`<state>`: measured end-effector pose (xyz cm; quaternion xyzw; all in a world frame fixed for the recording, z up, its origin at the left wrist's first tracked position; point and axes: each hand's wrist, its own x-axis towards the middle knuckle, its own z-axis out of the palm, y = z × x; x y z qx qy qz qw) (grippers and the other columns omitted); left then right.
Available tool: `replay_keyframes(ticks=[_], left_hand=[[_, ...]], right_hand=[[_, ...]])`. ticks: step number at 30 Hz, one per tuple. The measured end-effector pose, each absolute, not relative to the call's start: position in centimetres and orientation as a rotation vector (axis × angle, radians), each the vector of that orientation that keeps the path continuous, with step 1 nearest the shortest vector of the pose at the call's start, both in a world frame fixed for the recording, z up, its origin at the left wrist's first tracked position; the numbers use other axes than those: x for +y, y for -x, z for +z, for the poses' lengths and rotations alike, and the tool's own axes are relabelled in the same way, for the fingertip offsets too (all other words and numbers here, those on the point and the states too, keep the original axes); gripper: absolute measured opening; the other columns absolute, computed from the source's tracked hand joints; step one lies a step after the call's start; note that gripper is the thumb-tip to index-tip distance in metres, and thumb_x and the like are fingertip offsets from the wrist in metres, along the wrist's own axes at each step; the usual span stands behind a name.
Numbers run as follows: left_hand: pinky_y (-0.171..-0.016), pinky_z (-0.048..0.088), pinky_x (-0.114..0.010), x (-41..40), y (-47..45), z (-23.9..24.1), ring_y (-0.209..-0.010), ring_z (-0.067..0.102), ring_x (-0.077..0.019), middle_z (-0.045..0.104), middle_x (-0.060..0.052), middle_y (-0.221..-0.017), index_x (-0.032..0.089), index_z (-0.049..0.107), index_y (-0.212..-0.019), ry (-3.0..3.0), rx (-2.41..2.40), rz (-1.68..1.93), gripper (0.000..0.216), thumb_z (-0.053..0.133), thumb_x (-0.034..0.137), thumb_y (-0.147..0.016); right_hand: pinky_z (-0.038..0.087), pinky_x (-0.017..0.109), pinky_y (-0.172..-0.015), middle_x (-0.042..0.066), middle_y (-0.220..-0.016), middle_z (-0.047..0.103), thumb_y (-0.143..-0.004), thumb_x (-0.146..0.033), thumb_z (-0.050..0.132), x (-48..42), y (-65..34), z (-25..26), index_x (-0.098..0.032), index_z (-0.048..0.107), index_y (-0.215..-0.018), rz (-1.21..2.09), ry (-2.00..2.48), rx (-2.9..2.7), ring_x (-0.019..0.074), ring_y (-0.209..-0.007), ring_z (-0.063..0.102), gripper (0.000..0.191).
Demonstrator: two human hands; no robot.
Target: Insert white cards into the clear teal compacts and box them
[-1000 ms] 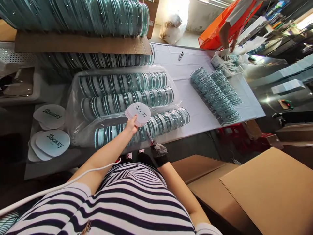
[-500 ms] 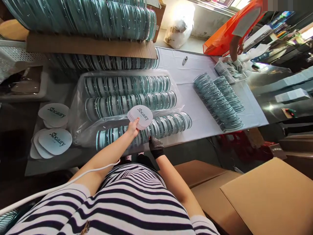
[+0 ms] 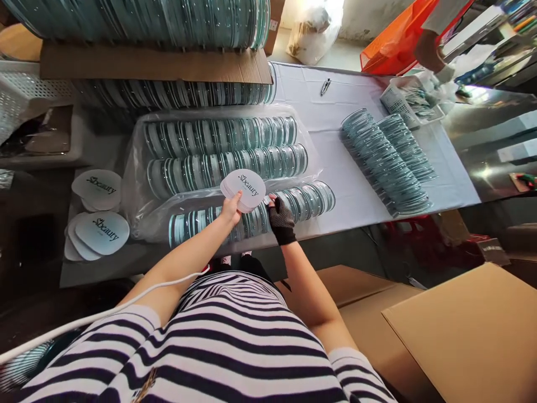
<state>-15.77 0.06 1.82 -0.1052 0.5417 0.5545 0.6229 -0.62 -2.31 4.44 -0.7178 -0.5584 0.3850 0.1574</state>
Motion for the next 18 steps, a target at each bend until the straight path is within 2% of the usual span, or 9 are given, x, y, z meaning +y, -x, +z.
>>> replay_keyframes(ticks=[3, 6, 8, 10, 12, 15, 18], left_hand=[[-0.097, 0.052, -0.043, -0.7, 15.8, 2.7, -0.098, 0.07, -0.0228, 0.075, -0.01, -0.1, 0.013, 0.068, -0.108, 0.173, 1.173, 1.25, 0.03, 0.07, 0.006, -0.078], [-0.096, 0.053, -0.042, -1.7, 16.1, 3.7, -0.095, 0.071, -0.0224, 0.075, -0.008, -0.092, 0.013, 0.069, -0.103, 0.146, 1.182, 1.234, 0.027, 0.071, 0.007, -0.077], [-0.096, 0.053, -0.042, -2.3, 16.5, 4.3, -0.095, 0.071, -0.022, 0.075, -0.007, -0.09, 0.014, 0.068, -0.103, 0.129, 1.196, 1.233, 0.026, 0.07, 0.007, -0.078], [-0.096, 0.053, -0.042, -2.8, 17.0, 4.6, -0.096, 0.07, -0.0221, 0.075, -0.007, -0.094, 0.015, 0.068, -0.106, 0.107, 1.19, 1.234, 0.028, 0.07, 0.007, -0.079], [-0.096, 0.053, -0.043, -3.2, 17.5, 4.7, -0.097, 0.07, -0.0226, 0.075, -0.008, -0.097, 0.014, 0.067, -0.107, 0.093, 1.191, 1.241, 0.029, 0.069, 0.007, -0.079], [-0.096, 0.052, -0.044, -3.9, 18.0, 4.5, -0.099, 0.069, -0.0249, 0.075, -0.007, -0.099, 0.015, 0.067, -0.106, 0.093, 1.202, 1.259, 0.026, 0.066, 0.005, -0.081], [-0.097, 0.052, -0.047, -4.5, 18.3, 4.3, -0.103, 0.068, -0.0285, 0.074, -0.01, -0.101, 0.013, 0.068, -0.101, 0.111, 1.19, 1.232, 0.02, 0.066, 0.006, -0.082]], right_hand=[[0.041, 0.035, -0.105, 0.012, -0.138, 0.054, -0.091, -0.03, 0.042, -0.5, 1.7, 5.3, -0.015, 0.049, -0.136, 0.97, 1.911, -1.762, 0.0203, -0.125, 0.051, 0.047], [0.035, 0.039, -0.111, 0.015, -0.149, 0.041, -0.089, -0.028, 0.046, -1.1, 3.0, 5.5, -0.012, 0.047, -0.139, 0.822, 1.834, -1.928, 0.0236, -0.133, 0.042, 0.053], [0.032, 0.04, -0.114, 0.017, -0.151, 0.035, -0.09, -0.03, 0.045, -2.1, 3.7, 5.4, -0.008, 0.039, -0.144, 0.726, 1.863, -1.885, 0.0248, -0.138, 0.036, 0.059], [0.032, 0.04, -0.114, 0.019, -0.149, 0.038, -0.09, -0.03, 0.044, -3.0, 4.1, 5.2, -0.006, 0.031, -0.147, 0.746, 1.913, -1.794, 0.0245, -0.138, 0.035, 0.063], [0.032, 0.041, -0.114, 0.018, -0.148, 0.04, -0.09, -0.029, 0.043, -3.7, 4.6, 5.2, -0.007, 0.03, -0.148, 0.769, 1.904, -1.758, 0.0242, -0.138, 0.036, 0.064], [0.036, 0.041, -0.111, 0.015, -0.144, 0.047, -0.088, -0.027, 0.046, -4.2, 5.8, 5.5, -0.012, 0.039, -0.144, 0.789, 1.802, -1.785, 0.0239, -0.133, 0.042, 0.058], [0.05, 0.036, -0.094, 0.01, -0.122, 0.064, -0.088, -0.028, 0.047, -4.0, 6.7, 5.9, -0.015, 0.053, -0.129, 1.023, 1.838, -1.707, 0.0217, -0.109, 0.06, 0.044]])
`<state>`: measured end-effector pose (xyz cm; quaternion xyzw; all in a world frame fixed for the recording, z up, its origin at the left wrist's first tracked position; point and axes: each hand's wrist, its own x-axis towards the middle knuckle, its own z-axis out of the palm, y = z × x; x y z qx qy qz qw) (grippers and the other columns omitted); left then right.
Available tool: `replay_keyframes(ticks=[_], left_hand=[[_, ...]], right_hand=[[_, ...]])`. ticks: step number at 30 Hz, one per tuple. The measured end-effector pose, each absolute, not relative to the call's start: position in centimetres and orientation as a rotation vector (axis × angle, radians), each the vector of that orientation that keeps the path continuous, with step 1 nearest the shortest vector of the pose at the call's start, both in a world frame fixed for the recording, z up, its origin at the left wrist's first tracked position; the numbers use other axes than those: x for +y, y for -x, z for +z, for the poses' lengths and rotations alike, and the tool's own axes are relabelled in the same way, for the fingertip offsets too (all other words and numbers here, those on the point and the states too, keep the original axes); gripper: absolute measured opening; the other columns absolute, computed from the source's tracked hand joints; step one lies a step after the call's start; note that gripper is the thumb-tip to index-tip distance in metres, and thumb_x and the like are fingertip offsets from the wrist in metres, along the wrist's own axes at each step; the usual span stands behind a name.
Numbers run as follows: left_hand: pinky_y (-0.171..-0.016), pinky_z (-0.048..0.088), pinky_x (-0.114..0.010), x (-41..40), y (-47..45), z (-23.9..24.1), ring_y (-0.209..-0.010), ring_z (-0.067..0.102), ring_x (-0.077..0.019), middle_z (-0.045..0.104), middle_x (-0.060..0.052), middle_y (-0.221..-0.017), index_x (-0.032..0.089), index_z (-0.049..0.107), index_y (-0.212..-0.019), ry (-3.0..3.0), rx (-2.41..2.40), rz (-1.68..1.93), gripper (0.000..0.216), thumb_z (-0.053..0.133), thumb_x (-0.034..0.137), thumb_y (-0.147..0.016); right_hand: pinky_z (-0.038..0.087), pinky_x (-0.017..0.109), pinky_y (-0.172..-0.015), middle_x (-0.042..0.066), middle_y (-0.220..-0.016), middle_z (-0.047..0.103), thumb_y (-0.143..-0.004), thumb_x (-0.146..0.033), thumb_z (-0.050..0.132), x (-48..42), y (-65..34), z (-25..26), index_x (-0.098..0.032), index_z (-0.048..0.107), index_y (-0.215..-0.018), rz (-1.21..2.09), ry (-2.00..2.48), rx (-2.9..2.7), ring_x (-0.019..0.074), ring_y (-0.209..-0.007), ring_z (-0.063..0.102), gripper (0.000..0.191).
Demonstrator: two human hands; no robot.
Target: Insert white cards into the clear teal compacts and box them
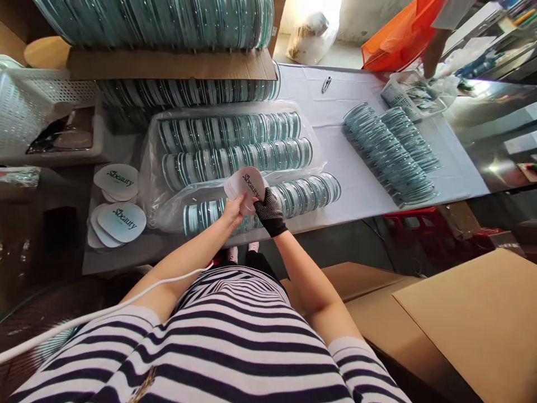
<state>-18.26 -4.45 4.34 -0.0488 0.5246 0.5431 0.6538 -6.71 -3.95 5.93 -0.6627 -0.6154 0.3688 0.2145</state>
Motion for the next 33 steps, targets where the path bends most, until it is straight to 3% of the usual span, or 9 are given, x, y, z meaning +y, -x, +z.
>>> replay_keyframes(ticks=[2, 6, 8, 12, 19, 23, 27, 33], left_hand=[[-0.097, 0.052, -0.047, -4.4, 18.4, 4.3, -0.104, 0.068, -0.0287, 0.073, -0.012, -0.103, 0.013, 0.068, -0.1, 0.131, 1.185, 1.212, 0.02, 0.069, 0.008, -0.08], [-0.095, 0.054, -0.046, -3.4, 19.4, 3.9, -0.104, 0.068, -0.0253, 0.073, -0.01, -0.109, 0.016, 0.066, -0.108, 0.264, 1.237, 1.228, 0.027, 0.068, 0.01, -0.082], [-0.093, 0.055, -0.047, -2.8, 20.1, 3.5, -0.102, 0.069, -0.0246, 0.072, -0.01, -0.112, 0.018, 0.064, -0.114, 0.335, 1.26, 1.219, 0.032, 0.068, 0.012, -0.083], [-0.09, 0.057, -0.044, -2.5, 20.8, 2.8, -0.1, 0.07, -0.0231, 0.071, -0.01, -0.114, 0.02, 0.064, -0.116, 0.386, 1.235, 1.19, 0.032, 0.066, 0.014, -0.084], [-0.09, 0.057, -0.039, -3.1, 20.7, 2.7, -0.102, 0.069, -0.0207, 0.073, -0.008, -0.107, 0.018, 0.066, -0.107, 0.364, 1.208, 1.185, 0.021, 0.062, 0.012, -0.087], [-0.091, 0.056, -0.04, -3.3, 20.9, 2.5, -0.103, 0.069, -0.0219, 0.073, -0.01, -0.109, 0.018, 0.066, -0.107, 0.372, 1.217, 1.186, 0.023, 0.066, 0.014, -0.085], [-0.092, 0.056, -0.041, -3.4, 21.0, 2.3, -0.103, 0.069, -0.0226, 0.073, -0.01, -0.11, 0.018, 0.066, -0.109, 0.372, 1.192, 1.192, 0.026, 0.067, 0.012, -0.083], [-0.093, 0.055, -0.043, -3.3, 20.9, 2.3, -0.103, 0.069, -0.0227, 0.073, -0.009, -0.107, 0.017, 0.066, -0.109, 0.376, 1.212, 1.191, 0.025, 0.065, 0.011, -0.084]], right_hand=[[0.053, 0.032, -0.084, 0.009, -0.11, 0.069, -0.09, -0.03, 0.044, -4.0, 6.3, 6.5, -0.015, 0.06, -0.119, 1.084, 1.956, -1.575, 0.02, -0.096, 0.064, 0.037], [0.05, 0.03, -0.078, 0.015, -0.106, 0.07, -0.093, -0.037, 0.04, -7.5, 3.1, 8.3, -0.011, 0.063, -0.115, 0.705, 2.274, -1.447, 0.0234, -0.095, 0.065, 0.041], [0.049, 0.03, -0.073, 0.015, -0.099, 0.071, -0.093, -0.04, 0.041, -11.2, 1.6, 9.0, -0.012, 0.064, -0.115, 0.616, 2.392, -1.61, 0.0253, -0.089, 0.066, 0.043], [0.044, 0.026, -0.066, 0.008, -0.09, 0.073, -0.093, -0.035, 0.042, -17.3, 1.7, 8.9, -0.022, 0.066, -0.112, 0.818, 2.376, -2.098, 0.0213, -0.079, 0.068, 0.034], [0.041, 0.026, -0.065, 0.01, -0.097, 0.072, -0.095, -0.027, 0.041, -13.4, 6.7, 6.1, -0.02, 0.057, -0.123, 1.076, 2.318, -2.347, 0.021, -0.086, 0.069, 0.032], [0.04, 0.026, -0.062, 0.011, -0.097, 0.072, -0.098, -0.037, 0.039, -11.8, 6.7, 4.1, -0.02, 0.056, -0.117, 1.199, 2.411, -2.287, 0.0211, -0.083, 0.069, 0.03], [0.039, 0.024, -0.064, 0.007, -0.099, 0.071, -0.1, -0.035, 0.033, -12.8, 6.1, 3.3, -0.021, 0.056, -0.114, 1.089, 2.411, -2.192, 0.0165, -0.083, 0.068, 0.031], [0.042, 0.026, -0.07, 0.012, -0.097, 0.071, -0.098, -0.026, 0.034, -11.5, 7.4, 2.0, -0.018, 0.06, -0.11, 1.001, 2.314, -2.303, 0.0196, -0.087, 0.068, 0.03]])
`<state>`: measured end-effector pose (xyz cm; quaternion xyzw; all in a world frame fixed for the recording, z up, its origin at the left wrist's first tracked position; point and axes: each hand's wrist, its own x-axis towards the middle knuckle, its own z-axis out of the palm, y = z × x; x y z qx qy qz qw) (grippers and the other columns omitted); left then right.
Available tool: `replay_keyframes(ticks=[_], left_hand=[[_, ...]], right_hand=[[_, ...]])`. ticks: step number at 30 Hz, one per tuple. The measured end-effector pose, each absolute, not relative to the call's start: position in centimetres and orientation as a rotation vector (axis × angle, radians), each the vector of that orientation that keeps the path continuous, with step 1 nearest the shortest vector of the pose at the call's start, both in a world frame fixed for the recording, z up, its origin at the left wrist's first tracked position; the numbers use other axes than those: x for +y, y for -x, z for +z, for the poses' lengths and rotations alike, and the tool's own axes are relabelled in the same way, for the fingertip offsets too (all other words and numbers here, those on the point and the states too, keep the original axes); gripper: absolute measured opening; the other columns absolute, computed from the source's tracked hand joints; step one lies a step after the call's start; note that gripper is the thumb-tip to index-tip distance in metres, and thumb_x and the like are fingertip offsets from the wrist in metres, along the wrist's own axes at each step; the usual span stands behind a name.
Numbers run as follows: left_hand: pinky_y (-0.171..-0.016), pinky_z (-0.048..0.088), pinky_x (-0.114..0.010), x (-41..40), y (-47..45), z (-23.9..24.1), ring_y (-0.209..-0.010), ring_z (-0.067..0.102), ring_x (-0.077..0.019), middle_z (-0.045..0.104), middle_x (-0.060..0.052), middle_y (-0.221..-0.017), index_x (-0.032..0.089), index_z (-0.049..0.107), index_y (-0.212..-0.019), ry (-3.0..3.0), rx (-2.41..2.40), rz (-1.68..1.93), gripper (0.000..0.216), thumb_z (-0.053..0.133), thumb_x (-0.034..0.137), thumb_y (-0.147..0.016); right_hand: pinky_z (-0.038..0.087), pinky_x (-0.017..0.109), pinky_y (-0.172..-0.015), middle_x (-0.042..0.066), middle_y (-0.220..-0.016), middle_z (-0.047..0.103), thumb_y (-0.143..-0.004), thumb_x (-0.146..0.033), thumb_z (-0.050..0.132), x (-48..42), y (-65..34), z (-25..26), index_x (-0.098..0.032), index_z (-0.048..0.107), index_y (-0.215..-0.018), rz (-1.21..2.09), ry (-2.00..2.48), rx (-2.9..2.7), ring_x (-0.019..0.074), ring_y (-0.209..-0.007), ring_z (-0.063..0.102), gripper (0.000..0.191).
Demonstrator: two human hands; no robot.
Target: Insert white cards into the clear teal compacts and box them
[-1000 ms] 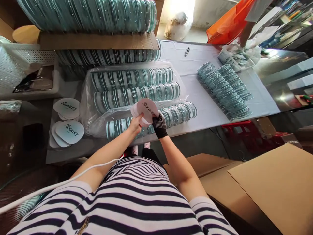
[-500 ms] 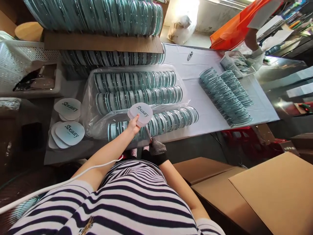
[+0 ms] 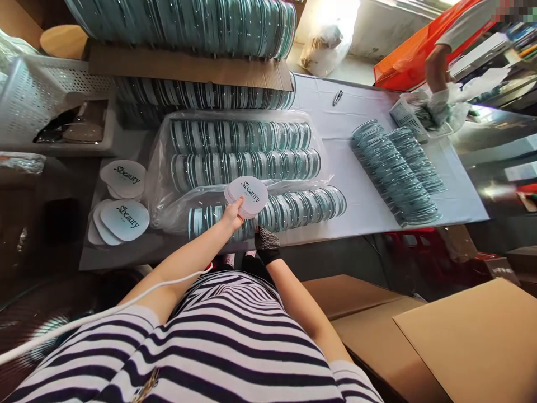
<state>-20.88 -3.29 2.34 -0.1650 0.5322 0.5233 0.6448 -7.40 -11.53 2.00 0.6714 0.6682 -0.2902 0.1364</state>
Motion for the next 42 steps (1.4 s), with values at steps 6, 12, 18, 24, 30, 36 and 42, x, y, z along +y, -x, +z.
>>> replay_keyframes(ticks=[6, 12, 18, 24, 30, 36, 42], left_hand=[[-0.093, 0.055, -0.044, -3.2, 21.1, 2.4, -0.104, 0.068, -0.0232, 0.073, -0.009, -0.106, 0.017, 0.066, -0.105, 0.369, 1.185, 1.214, 0.021, 0.064, 0.013, -0.085], [-0.093, 0.055, -0.041, -3.2, 20.6, 2.3, -0.099, 0.07, -0.0213, 0.074, -0.01, -0.105, 0.016, 0.066, -0.109, 0.345, 1.214, 1.275, 0.026, 0.066, 0.01, -0.084], [-0.097, 0.053, -0.043, -3.8, 19.8, 2.6, -0.099, 0.07, -0.0223, 0.074, -0.01, -0.106, 0.016, 0.065, -0.115, 0.218, 1.172, 1.331, 0.04, 0.074, 0.011, -0.076], [-0.095, 0.053, -0.041, -5.4, 20.0, 2.4, -0.098, 0.07, -0.0253, 0.075, -0.009, -0.095, 0.014, 0.068, -0.104, 0.108, 1.226, 1.339, 0.032, 0.075, 0.013, -0.073], [-0.09, 0.055, -0.039, -5.4, 21.3, 2.9, -0.093, 0.071, -0.0219, 0.075, -0.008, -0.096, 0.016, 0.068, -0.102, 0.145, 1.164, 1.332, 0.029, 0.075, 0.012, -0.074], [-0.095, 0.053, -0.045, -4.3, 24.6, 2.6, -0.093, 0.071, -0.0211, 0.074, -0.008, -0.1, 0.016, 0.067, -0.104, 0.256, 1.26, 1.411, 0.026, 0.071, 0.01, -0.079], [-0.094, 0.053, -0.048, -4.6, 25.5, 2.1, -0.099, 0.07, -0.0237, 0.075, -0.008, -0.099, 0.018, 0.066, -0.105, 0.333, 1.263, 1.367, 0.026, 0.07, 0.011, -0.081]], right_hand=[[0.048, 0.027, -0.069, 0.01, -0.088, 0.07, -0.091, -0.023, 0.046, -10.0, 7.5, 0.8, -0.019, 0.06, -0.101, -1.409, -1.949, 1.814, 0.0188, -0.082, 0.067, 0.017], [0.05, 0.024, -0.059, 0.004, -0.071, 0.067, -0.094, -0.031, 0.038, -8.7, 6.5, 2.0, -0.017, 0.06, -0.101, -1.743, -2.035, 1.72, 0.0148, -0.064, 0.064, 0.027], [0.042, 0.036, -0.103, 0.015, -0.135, 0.055, -0.093, -0.037, 0.036, -4.5, 4.9, 4.3, -0.014, 0.045, -0.138, -1.307, -2.542, 2.132, 0.0203, -0.123, 0.053, 0.051], [0.04, 0.039, -0.107, 0.014, -0.131, 0.058, -0.088, -0.036, 0.049, -5.0, 7.5, 5.6, -0.015, 0.059, -0.124, -1.186, -2.452, 2.568, 0.0232, -0.125, 0.05, 0.043], [0.051, 0.029, -0.08, 0.012, -0.1, 0.071, -0.092, -0.03, 0.037, -5.9, 8.3, 6.4, -0.012, 0.066, -0.111, -1.293, -2.477, 2.155, 0.0199, -0.092, 0.065, 0.039], [0.047, 0.025, -0.069, 0.011, -0.094, 0.073, -0.094, -0.037, 0.041, -15.0, 4.2, 9.1, -0.019, 0.057, -0.132, -0.885, -2.006, 2.12, 0.0206, -0.081, 0.068, 0.046], [0.042, 0.024, -0.065, 0.008, -0.098, 0.073, -0.095, -0.03, 0.041, -16.0, 8.4, 6.5, -0.026, 0.051, -0.133, -0.97, -1.66, 2.02, 0.0182, -0.083, 0.069, 0.039]])
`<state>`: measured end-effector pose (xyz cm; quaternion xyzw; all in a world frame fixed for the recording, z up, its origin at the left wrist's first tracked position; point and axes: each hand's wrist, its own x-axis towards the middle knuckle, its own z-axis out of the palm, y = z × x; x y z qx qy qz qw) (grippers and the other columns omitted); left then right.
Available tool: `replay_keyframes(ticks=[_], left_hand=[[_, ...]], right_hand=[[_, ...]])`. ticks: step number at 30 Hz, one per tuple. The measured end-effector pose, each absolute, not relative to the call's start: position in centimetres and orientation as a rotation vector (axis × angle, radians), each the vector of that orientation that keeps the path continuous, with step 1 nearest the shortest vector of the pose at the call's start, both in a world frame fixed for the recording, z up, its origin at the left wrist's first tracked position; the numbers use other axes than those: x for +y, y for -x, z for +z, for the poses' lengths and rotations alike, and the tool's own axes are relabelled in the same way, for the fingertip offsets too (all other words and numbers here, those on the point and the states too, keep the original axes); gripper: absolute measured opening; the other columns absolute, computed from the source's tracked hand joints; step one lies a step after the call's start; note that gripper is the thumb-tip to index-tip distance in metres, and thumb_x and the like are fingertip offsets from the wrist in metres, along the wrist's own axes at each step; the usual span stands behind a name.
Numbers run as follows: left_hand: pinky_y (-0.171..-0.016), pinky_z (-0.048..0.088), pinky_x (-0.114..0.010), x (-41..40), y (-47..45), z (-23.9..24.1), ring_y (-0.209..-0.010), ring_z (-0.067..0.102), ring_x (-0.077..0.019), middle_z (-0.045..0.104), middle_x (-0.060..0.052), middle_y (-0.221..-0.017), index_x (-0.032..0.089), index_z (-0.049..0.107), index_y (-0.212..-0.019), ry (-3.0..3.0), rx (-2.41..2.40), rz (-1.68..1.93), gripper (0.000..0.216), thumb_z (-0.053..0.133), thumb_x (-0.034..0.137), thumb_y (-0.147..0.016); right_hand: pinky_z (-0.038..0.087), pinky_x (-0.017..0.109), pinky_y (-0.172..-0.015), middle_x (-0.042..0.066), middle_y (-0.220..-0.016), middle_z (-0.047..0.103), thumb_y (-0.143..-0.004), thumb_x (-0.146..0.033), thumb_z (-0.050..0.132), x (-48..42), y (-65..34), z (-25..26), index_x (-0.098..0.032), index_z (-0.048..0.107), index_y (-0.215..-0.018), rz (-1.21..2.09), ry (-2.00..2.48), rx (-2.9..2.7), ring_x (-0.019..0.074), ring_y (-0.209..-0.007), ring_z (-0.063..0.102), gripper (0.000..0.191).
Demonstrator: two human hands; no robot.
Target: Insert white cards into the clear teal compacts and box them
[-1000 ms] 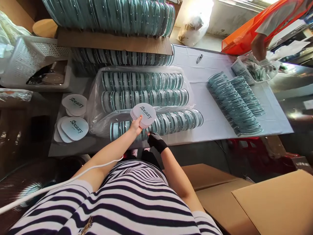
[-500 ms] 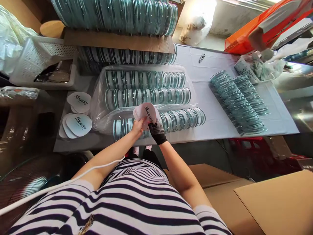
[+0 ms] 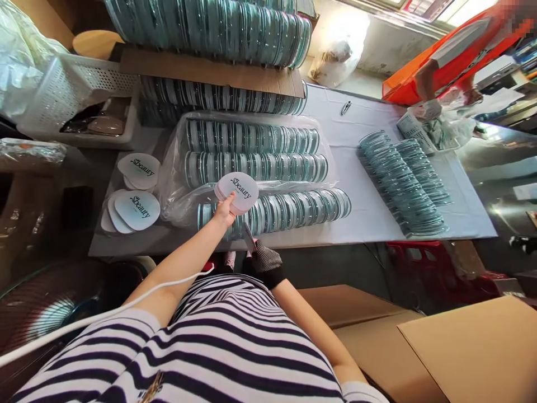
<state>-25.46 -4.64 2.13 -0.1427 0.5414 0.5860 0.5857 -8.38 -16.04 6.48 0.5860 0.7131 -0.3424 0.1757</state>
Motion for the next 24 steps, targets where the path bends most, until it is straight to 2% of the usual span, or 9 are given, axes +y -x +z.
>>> replay_keyframes(ticks=[4, 7, 11, 17, 19, 21, 24], left_hand=[[-0.095, 0.053, -0.049, -4.6, 25.5, 2.5, -0.099, 0.07, -0.0238, 0.074, -0.008, -0.1, 0.018, 0.066, -0.106, 0.339, 1.273, 1.348, 0.023, 0.066, 0.011, -0.083], [-0.095, 0.054, -0.047, -4.6, 25.6, 2.8, -0.099, 0.07, -0.0226, 0.074, -0.008, -0.102, 0.018, 0.066, -0.106, 0.363, 1.272, 1.356, 0.023, 0.066, 0.012, -0.084], [-0.095, 0.054, -0.043, -4.8, 25.6, 2.6, -0.1, 0.07, -0.0213, 0.075, -0.006, -0.1, 0.019, 0.066, -0.105, 0.38, 1.237, 1.371, 0.023, 0.065, 0.011, -0.084], [-0.096, 0.053, -0.046, -4.9, 25.5, 2.4, -0.103, 0.069, -0.0236, 0.075, -0.008, -0.098, 0.017, 0.066, -0.101, 0.389, 1.21, 1.37, 0.02, 0.067, 0.01, -0.082], [-0.097, 0.052, -0.047, -5.0, 25.5, 2.5, -0.104, 0.068, -0.0237, 0.074, -0.008, -0.099, 0.017, 0.066, -0.103, 0.386, 1.21, 1.367, 0.022, 0.067, 0.011, -0.082], [-0.097, 0.052, -0.047, -5.0, 25.4, 2.5, -0.105, 0.068, -0.0236, 0.074, -0.008, -0.099, 0.017, 0.065, -0.103, 0.382, 1.218, 1.37, 0.022, 0.068, 0.011, -0.082], [-0.095, 0.053, -0.045, -5.1, 25.2, 2.3, -0.102, 0.069, -0.0232, 0.075, -0.008, -0.099, 0.016, 0.066, -0.1, 0.359, 1.223, 1.403, 0.018, 0.067, 0.011, -0.082]], right_hand=[[0.04, 0.025, -0.066, 0.011, -0.099, 0.072, -0.098, -0.036, 0.04, -12.7, 10.8, 4.8, -0.02, 0.058, -0.118, -0.951, -1.691, 2.002, 0.0195, -0.087, 0.068, 0.031], [0.039, 0.024, -0.066, 0.009, -0.098, 0.072, -0.097, -0.042, 0.042, -12.5, 10.3, 5.2, -0.02, 0.058, -0.115, -0.927, -1.772, 2.034, 0.0196, -0.087, 0.068, 0.033], [0.037, 0.024, -0.065, 0.007, -0.102, 0.072, -0.098, -0.03, 0.038, -13.2, 9.7, 5.4, -0.02, 0.059, -0.109, -0.915, -1.821, 2.027, 0.0177, -0.088, 0.067, 0.026], [0.041, 0.027, -0.07, 0.012, -0.1, 0.071, -0.098, -0.025, 0.034, -12.0, 11.7, 2.5, -0.018, 0.06, -0.11, -0.852, -1.744, 2.085, 0.0203, -0.089, 0.067, 0.029], [0.043, 0.029, -0.075, 0.014, -0.102, 0.07, -0.097, -0.02, 0.035, -11.7, 11.8, 1.9, -0.017, 0.06, -0.104, -0.964, -1.733, 2.079, 0.0215, -0.093, 0.067, 0.027], [0.045, 0.029, -0.076, 0.014, -0.102, 0.07, -0.093, -0.017, 0.039, -11.5, 11.7, 1.7, -0.017, 0.059, -0.097, -1.237, -1.756, 1.989, 0.0208, -0.092, 0.066, 0.02], [0.048, 0.024, -0.068, 0.009, -0.095, 0.07, -0.092, -0.019, 0.039, -11.3, 11.4, 1.8, -0.018, 0.054, -0.097, -1.674, -1.733, 1.794, 0.0139, -0.075, 0.064, 0.015]])
